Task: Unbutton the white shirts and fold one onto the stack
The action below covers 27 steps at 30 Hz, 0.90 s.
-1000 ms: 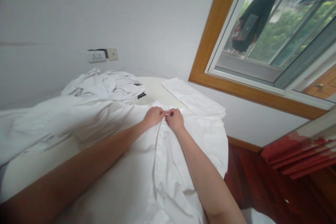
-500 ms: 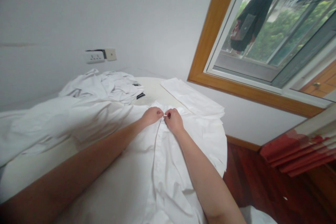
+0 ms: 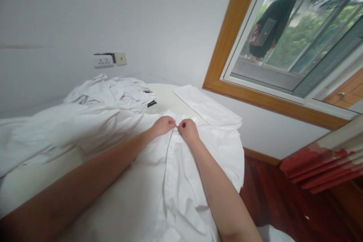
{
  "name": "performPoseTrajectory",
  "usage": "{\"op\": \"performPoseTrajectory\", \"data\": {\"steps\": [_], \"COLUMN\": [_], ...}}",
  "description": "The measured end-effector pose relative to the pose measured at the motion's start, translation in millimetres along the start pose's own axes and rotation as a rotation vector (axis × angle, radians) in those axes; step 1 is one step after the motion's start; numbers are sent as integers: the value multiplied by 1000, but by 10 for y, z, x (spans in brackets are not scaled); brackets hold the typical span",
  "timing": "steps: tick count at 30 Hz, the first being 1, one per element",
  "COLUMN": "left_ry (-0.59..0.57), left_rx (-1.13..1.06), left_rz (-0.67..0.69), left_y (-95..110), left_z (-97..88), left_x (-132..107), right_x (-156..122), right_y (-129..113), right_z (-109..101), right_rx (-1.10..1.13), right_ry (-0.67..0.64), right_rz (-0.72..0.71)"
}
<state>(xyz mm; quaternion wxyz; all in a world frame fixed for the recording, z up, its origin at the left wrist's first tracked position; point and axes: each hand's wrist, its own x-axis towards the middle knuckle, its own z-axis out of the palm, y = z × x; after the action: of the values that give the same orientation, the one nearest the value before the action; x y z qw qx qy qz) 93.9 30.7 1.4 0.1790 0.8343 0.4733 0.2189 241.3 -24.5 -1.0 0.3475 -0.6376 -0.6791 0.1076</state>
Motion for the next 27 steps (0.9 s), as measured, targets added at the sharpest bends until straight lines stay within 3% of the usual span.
{"op": "performPoseTrajectory", "data": {"steps": [5, 18, 27], "left_ry": [29, 21, 28], "left_rx": [28, 41, 101], "left_rz": [52, 60, 72], "left_y": [15, 2, -10], "left_z": [-5, -2, 32], "left_x": [-14, -7, -15], "right_x": [-50, -56, -68], "right_y": [12, 7, -43], "right_z": [-36, -19, -133], "right_rx": [17, -4, -256], "right_ry": [21, 32, -99], "right_rz": [-100, -30, -236]}}
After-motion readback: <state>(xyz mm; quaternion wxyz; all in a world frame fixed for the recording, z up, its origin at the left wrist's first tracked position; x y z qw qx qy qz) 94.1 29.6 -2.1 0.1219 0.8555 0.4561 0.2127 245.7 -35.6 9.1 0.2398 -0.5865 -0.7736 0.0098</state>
